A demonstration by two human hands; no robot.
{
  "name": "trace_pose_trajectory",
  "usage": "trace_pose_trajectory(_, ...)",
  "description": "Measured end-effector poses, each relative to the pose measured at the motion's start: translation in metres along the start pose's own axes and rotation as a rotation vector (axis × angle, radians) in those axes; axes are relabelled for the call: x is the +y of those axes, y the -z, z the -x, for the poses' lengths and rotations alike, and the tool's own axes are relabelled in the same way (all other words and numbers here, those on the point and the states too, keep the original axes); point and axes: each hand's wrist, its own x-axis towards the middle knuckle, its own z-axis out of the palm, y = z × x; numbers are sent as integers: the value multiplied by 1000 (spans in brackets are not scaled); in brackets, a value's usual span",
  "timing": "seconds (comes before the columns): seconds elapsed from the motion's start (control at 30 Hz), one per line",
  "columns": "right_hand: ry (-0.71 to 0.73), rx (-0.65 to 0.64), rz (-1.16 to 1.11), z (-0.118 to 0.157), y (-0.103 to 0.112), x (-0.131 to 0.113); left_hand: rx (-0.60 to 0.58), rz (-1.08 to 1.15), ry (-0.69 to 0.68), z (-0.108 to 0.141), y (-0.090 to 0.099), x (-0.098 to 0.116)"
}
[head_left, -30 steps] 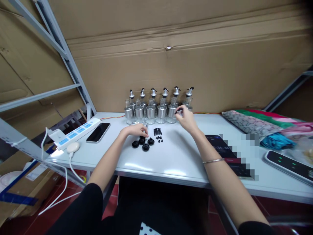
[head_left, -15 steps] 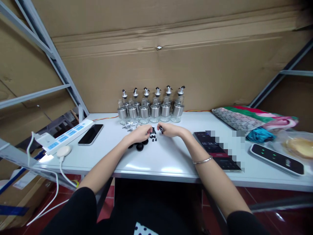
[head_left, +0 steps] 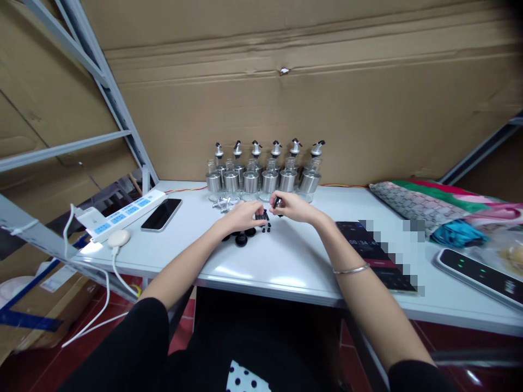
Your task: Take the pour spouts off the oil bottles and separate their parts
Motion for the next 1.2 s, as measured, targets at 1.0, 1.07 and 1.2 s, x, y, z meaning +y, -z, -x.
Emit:
trace_pose_trajectory(1.0, 7, 151, 753, -6, -30, -32, 199, -278, 20, -1, 7, 2)
trace_pose_trajectory(1.07, 15, 152, 762, -5, -30, -32, 202, -280, 25, -1, 8, 3)
trace_pose_trajectory(1.2, 29, 155, 789, -5, -30, -31, 211, -282, 25, -1, 8, 4)
